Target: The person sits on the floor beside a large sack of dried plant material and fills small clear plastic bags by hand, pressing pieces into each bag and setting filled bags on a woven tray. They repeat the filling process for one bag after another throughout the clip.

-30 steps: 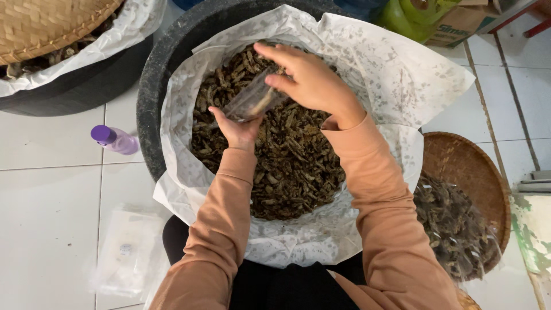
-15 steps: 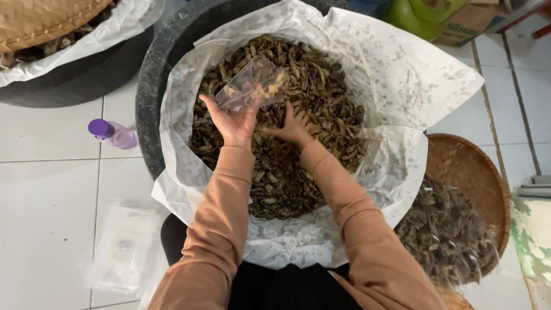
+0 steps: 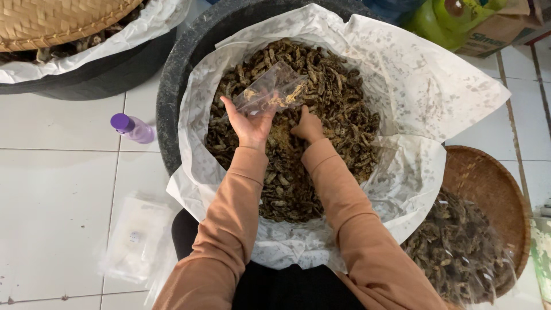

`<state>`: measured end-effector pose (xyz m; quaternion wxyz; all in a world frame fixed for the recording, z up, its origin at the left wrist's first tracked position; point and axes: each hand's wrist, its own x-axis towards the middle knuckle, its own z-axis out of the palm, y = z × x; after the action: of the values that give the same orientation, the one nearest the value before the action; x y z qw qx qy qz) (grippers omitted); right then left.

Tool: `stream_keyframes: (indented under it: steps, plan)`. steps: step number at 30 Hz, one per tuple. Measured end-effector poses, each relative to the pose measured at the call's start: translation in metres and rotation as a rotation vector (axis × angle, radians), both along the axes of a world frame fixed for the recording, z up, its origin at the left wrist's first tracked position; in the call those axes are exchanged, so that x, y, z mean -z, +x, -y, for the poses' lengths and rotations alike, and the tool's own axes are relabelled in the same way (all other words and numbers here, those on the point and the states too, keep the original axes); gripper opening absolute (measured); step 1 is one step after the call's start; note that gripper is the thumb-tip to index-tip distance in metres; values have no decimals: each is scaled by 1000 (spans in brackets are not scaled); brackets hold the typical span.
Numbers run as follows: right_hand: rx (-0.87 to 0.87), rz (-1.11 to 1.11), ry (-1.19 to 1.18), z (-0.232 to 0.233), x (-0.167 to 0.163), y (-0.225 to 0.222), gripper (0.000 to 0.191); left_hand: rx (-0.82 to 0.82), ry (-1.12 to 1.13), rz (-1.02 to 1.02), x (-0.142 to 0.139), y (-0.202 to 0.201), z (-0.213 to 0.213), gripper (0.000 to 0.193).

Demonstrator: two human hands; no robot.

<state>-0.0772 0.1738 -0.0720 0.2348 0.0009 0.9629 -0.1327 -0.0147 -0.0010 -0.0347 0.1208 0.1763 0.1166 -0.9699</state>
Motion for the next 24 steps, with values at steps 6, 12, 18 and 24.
stream_keyframes:
  steps: [6,12,18,24]
  plan:
    - [-226,217,-245,-68,-37,-12,55,-2,-29,3,2,-2,-1,82]
    - [114,-74,-1314,-93,-155,5,20,22,11,67,5,-5,-5,80]
    - [-207,-309,-1389,-55,-247,33,24,62,-67,98,6,-6,-13,83]
    - [-393,-579,-726,13,-242,24,25,137,-94,62,5,-5,-24,93]
